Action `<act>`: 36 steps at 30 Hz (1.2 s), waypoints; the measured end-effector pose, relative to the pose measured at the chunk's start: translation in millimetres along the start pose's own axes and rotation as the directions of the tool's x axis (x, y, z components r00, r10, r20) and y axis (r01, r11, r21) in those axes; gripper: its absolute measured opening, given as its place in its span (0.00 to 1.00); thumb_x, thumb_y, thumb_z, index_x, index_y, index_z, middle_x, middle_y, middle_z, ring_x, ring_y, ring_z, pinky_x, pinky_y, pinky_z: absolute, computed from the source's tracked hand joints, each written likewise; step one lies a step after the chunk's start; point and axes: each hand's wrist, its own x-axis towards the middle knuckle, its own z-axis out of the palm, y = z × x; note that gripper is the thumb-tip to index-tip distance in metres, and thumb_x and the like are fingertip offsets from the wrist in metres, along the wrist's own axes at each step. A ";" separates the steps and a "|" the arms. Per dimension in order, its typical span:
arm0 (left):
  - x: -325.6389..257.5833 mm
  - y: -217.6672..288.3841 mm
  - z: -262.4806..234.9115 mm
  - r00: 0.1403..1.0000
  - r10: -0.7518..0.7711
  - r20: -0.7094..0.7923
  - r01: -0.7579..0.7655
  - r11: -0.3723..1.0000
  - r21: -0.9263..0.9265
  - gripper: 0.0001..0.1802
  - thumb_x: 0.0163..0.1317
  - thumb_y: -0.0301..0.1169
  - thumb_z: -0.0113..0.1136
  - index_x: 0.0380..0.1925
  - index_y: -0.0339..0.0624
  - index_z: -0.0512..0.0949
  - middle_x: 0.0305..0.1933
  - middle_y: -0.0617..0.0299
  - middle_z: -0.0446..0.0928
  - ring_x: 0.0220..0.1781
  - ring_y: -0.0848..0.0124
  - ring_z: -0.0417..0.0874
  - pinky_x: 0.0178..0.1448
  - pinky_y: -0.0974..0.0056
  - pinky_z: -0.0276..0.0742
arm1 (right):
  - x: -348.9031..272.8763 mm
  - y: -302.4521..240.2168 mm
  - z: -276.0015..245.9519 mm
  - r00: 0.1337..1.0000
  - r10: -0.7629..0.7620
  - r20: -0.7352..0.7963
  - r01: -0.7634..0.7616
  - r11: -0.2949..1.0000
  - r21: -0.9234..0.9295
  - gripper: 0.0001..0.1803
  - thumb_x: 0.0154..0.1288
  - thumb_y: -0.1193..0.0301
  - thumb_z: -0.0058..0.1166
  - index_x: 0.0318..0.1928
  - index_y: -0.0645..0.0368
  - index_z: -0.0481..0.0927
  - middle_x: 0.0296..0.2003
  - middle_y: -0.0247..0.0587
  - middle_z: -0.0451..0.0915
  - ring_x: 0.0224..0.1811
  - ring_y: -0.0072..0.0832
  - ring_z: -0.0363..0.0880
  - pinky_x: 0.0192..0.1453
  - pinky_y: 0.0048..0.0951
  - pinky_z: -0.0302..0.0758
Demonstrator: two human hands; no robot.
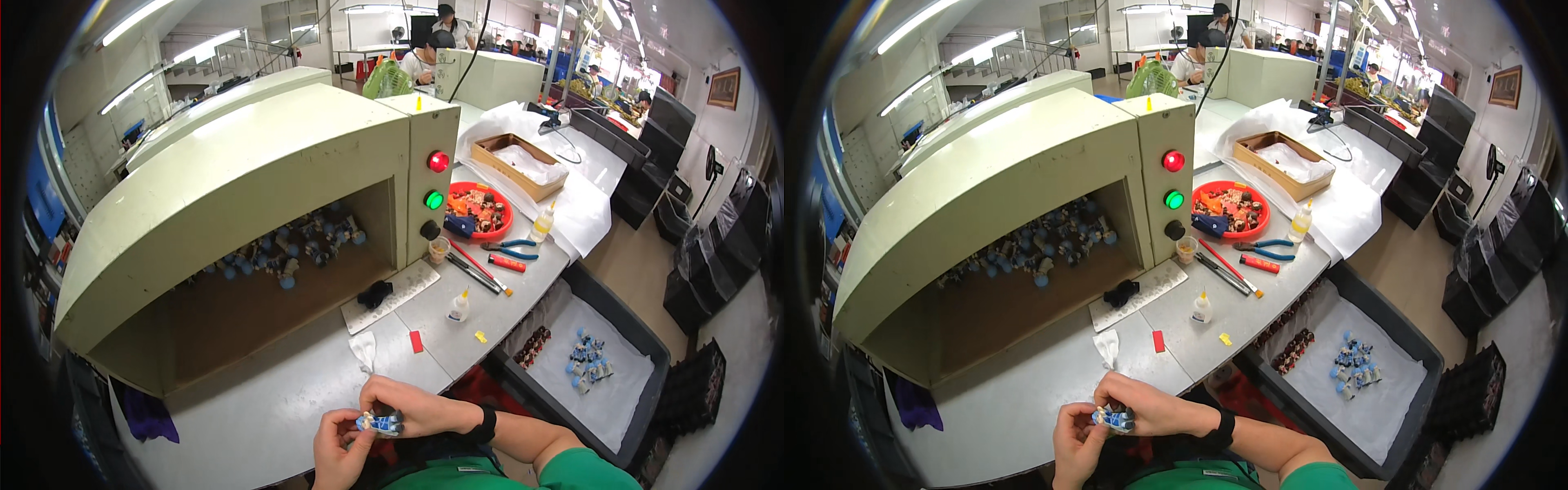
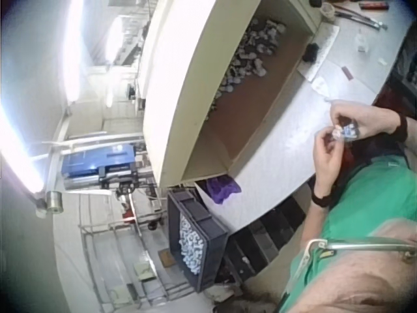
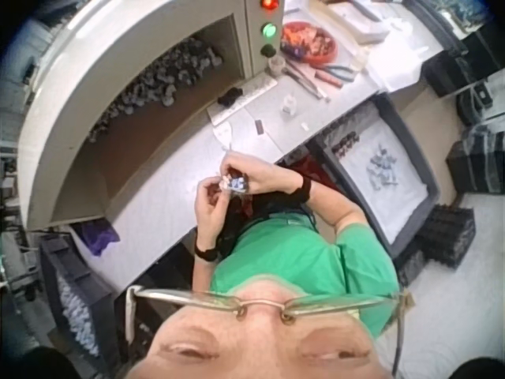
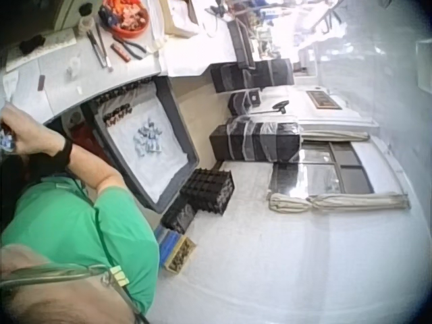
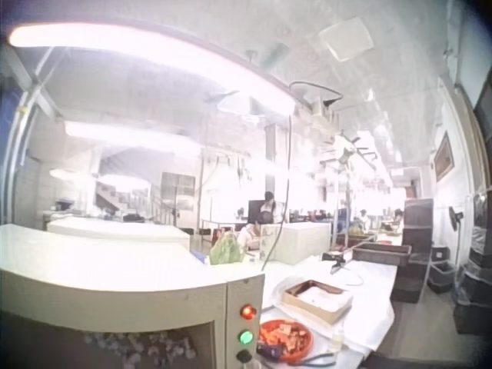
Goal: Assembling, gluing, and organizing small figurines in a manufacturing environment.
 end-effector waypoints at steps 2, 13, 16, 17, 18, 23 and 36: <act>-1.5 2.0 -0.7 1.000 -0.013 -0.001 0.013 1.000 0.008 0.17 0.62 0.22 0.59 0.48 0.35 0.64 0.45 0.56 0.74 0.44 0.75 0.78 0.48 0.71 0.78 | -1.3 0.8 2.3 1.000 0.024 0.004 -0.024 0.999 0.023 0.15 0.57 0.75 0.60 0.42 0.62 0.69 0.37 0.39 0.67 0.36 0.30 0.67 0.40 0.28 0.68; 3.3 -7.5 0.2 0.999 0.005 -0.040 -0.005 1.000 -0.009 0.17 0.59 0.19 0.60 0.46 0.35 0.67 0.43 0.56 0.75 0.42 0.74 0.79 0.42 0.71 0.78 | -1.3 4.7 -1.8 0.999 0.054 0.004 -0.054 0.999 -0.001 0.16 0.55 0.75 0.63 0.41 0.59 0.70 0.38 0.39 0.69 0.39 0.30 0.69 0.43 0.27 0.69; 0.3 -3.3 -0.1 0.999 0.022 -0.030 -0.020 0.998 0.064 0.15 0.62 0.20 0.54 0.48 0.38 0.66 0.42 0.61 0.72 0.43 0.78 0.74 0.48 0.73 0.73 | 0.3 7.8 3.0 0.998 -0.041 -0.037 0.040 0.999 -0.031 0.16 0.55 0.72 0.62 0.40 0.60 0.69 0.37 0.39 0.68 0.36 0.31 0.69 0.40 0.29 0.69; 0.1 -3.6 -0.4 0.997 0.049 -0.053 -0.044 0.995 0.089 0.14 0.63 0.21 0.54 0.48 0.38 0.66 0.41 0.62 0.72 0.43 0.78 0.74 0.48 0.73 0.73 | 1.5 7.9 4.2 0.996 -0.071 -0.046 0.070 0.997 -0.027 0.16 0.56 0.72 0.62 0.39 0.60 0.68 0.36 0.40 0.68 0.35 0.31 0.68 0.39 0.29 0.69; -0.2 -1.0 -0.2 0.998 0.037 -0.051 -0.031 0.994 0.109 0.14 0.63 0.21 0.54 0.47 0.38 0.66 0.41 0.62 0.72 0.42 0.78 0.74 0.48 0.73 0.72 | 0.3 6.8 4.0 0.995 -0.054 -0.084 0.050 0.997 -0.052 0.16 0.56 0.72 0.62 0.39 0.60 0.68 0.36 0.40 0.68 0.35 0.31 0.68 0.39 0.29 0.69; -0.7 7.2 0.2 0.998 0.065 -0.007 -0.063 0.981 0.183 0.15 0.66 0.28 0.57 0.50 0.37 0.69 0.43 0.61 0.72 0.41 0.76 0.73 0.45 0.72 0.71 | -1.4 2.4 6.2 0.996 -0.025 -0.083 0.027 0.999 0.024 0.17 0.54 0.73 0.63 0.37 0.60 0.66 0.35 0.39 0.67 0.34 0.32 0.66 0.37 0.29 0.66; -8.4 0.7 -2.9 0.994 0.056 -0.091 -0.051 0.997 0.057 0.12 0.63 0.21 0.54 0.46 0.37 0.67 0.41 0.62 0.73 0.43 0.77 0.75 0.49 0.73 0.72 | 1.9 -1.1 12.7 1.000 0.008 -0.018 -0.007 0.999 0.042 0.13 0.56 0.73 0.60 0.38 0.59 0.69 0.36 0.40 0.68 0.35 0.30 0.67 0.39 0.29 0.68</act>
